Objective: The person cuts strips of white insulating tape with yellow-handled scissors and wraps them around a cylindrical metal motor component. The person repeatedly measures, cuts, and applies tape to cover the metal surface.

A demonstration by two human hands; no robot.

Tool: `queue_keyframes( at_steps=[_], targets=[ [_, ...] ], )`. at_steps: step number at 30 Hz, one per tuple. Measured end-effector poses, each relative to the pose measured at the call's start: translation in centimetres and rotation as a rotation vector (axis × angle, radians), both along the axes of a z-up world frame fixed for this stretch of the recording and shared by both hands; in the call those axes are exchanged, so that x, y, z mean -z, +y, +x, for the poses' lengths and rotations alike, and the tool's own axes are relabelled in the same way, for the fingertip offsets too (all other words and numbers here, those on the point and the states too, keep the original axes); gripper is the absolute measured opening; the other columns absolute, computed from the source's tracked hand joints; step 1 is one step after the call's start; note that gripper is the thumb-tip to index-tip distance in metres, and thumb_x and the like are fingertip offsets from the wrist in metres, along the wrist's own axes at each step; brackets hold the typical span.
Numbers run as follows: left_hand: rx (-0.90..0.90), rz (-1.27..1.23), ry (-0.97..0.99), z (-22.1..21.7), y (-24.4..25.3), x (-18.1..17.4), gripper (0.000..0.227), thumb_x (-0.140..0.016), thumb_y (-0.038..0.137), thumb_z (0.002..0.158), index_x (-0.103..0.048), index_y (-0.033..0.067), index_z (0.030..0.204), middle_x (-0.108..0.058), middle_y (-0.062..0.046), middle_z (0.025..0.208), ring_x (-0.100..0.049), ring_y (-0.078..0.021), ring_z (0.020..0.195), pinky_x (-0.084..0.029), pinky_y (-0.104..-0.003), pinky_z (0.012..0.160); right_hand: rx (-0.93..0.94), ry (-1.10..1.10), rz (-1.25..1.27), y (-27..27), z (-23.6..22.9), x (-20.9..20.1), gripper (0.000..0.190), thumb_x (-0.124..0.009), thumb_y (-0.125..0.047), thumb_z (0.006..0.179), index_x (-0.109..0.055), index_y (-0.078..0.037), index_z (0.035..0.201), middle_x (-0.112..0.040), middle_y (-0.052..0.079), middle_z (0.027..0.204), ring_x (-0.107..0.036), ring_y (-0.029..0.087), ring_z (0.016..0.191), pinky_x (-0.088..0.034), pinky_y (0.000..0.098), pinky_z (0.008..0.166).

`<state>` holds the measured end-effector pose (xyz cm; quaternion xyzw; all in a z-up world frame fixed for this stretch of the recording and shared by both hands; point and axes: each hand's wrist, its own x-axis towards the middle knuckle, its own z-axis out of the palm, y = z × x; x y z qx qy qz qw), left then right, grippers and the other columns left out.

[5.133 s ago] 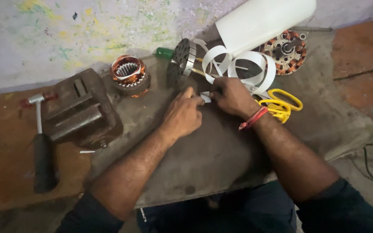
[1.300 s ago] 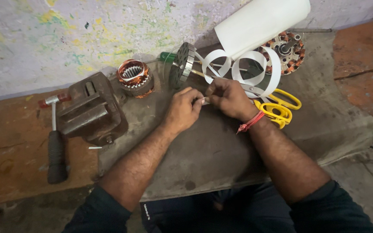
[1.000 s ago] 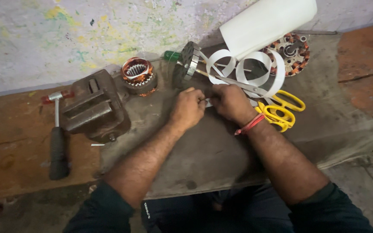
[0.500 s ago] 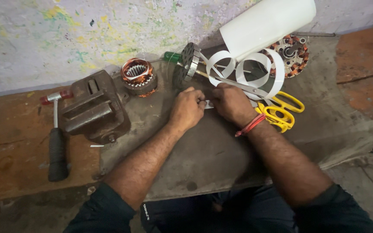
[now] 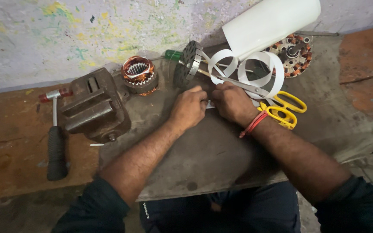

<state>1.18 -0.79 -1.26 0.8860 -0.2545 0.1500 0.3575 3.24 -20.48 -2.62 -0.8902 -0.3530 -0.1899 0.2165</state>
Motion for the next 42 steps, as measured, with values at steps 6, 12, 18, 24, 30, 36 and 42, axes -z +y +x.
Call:
queue_keyframes(
  at_steps=[6,12,18,24,30,36,42],
  targets=[
    [0.009,0.034,0.05,0.0,0.1,0.0,0.002,-0.064,0.003,0.084,-0.066,0.0032,0.085,-0.065,-0.013,0.096,-0.066,-0.0404,0.089,-0.053,-0.05,0.077,-0.054,-0.017,0.03,-0.1,-0.1,0.2,0.007,-0.068,-0.005,0.08,-0.071,-0.008,0.085,-0.066,0.011,0.089,-0.063,0.036,0.088,-0.053,0.0466,0.076],
    [0.054,0.043,0.01,0.2,0.2,-0.2,0.002,-0.066,0.004,0.084,-0.065,0.0033,0.086,-0.064,-0.014,0.094,-0.065,-0.0409,0.087,-0.052,-0.051,0.076,-0.065,-0.011,-0.002,-0.1,0.0,-0.3,0.002,-0.068,-0.005,0.08,-0.07,-0.006,0.081,-0.065,0.012,0.085,-0.063,0.035,0.086,-0.052,0.0462,0.075],
    [0.089,0.091,0.07,0.7,0.6,0.1,0.003,-0.064,0.003,0.085,-0.062,0.002,0.087,-0.061,-0.014,0.093,-0.067,-0.038,0.087,-0.053,-0.049,0.076,-0.143,-0.04,-0.021,-0.1,-0.1,-0.9,0.01,-0.065,-0.002,0.077,-0.07,-0.004,0.086,-0.065,0.013,0.087,-0.062,0.034,0.087,-0.053,0.045,0.077],
    [0.166,0.086,-0.059,1.2,1.1,0.2,0.007,-0.063,0.0,0.08,-0.063,0.0031,0.087,-0.062,-0.014,0.094,-0.064,-0.0415,0.088,-0.052,-0.051,0.076,-0.149,-0.002,-0.1,-0.2,-0.5,-2.0,0.014,-0.063,-0.001,0.076,-0.07,-0.004,0.088,-0.065,0.012,0.091,-0.062,0.034,0.092,-0.053,0.0434,0.078],
    [0.216,0.153,-0.025,1.5,1.2,0.2,0.008,-0.061,-0.001,0.081,-0.062,0.004,0.087,-0.06,-0.013,0.093,-0.067,-0.0362,0.085,-0.055,-0.048,0.076,-0.182,0.032,-0.16,-0.4,-0.8,-2.7,0.02,-0.064,-0.003,0.074,-0.071,-0.004,0.093,-0.065,0.012,0.096,-0.062,0.032,0.097,-0.053,0.0425,0.082],
    [0.24,0.218,-0.089,1.3,1.5,-0.1,0.01,-0.062,-0.001,0.081,-0.065,0.0056,0.089,-0.063,-0.011,0.099,-0.065,-0.0371,0.096,-0.053,-0.049,0.084,-0.245,0.006,-0.205,-0.7,-0.9,-3.6,0.034,-0.065,-0.009,0.068,-0.07,-0.001,0.101,-0.064,0.014,0.101,-0.059,0.034,0.101,-0.049,0.0433,0.088],
    [0.231,0.247,-0.087,1.0,1.5,0.0,0.01,-0.06,-0.001,0.083,-0.064,0.0046,0.089,-0.062,-0.013,0.102,-0.062,-0.0384,0.1,-0.051,-0.05,0.086,-0.175,0.07,-0.315,-0.9,-1.3,-3.7,0.03,-0.062,-0.011,0.076,-0.07,-0.004,0.104,-0.062,0.012,0.108,-0.057,0.031,0.109,-0.048,0.0412,0.095]
  ],
)
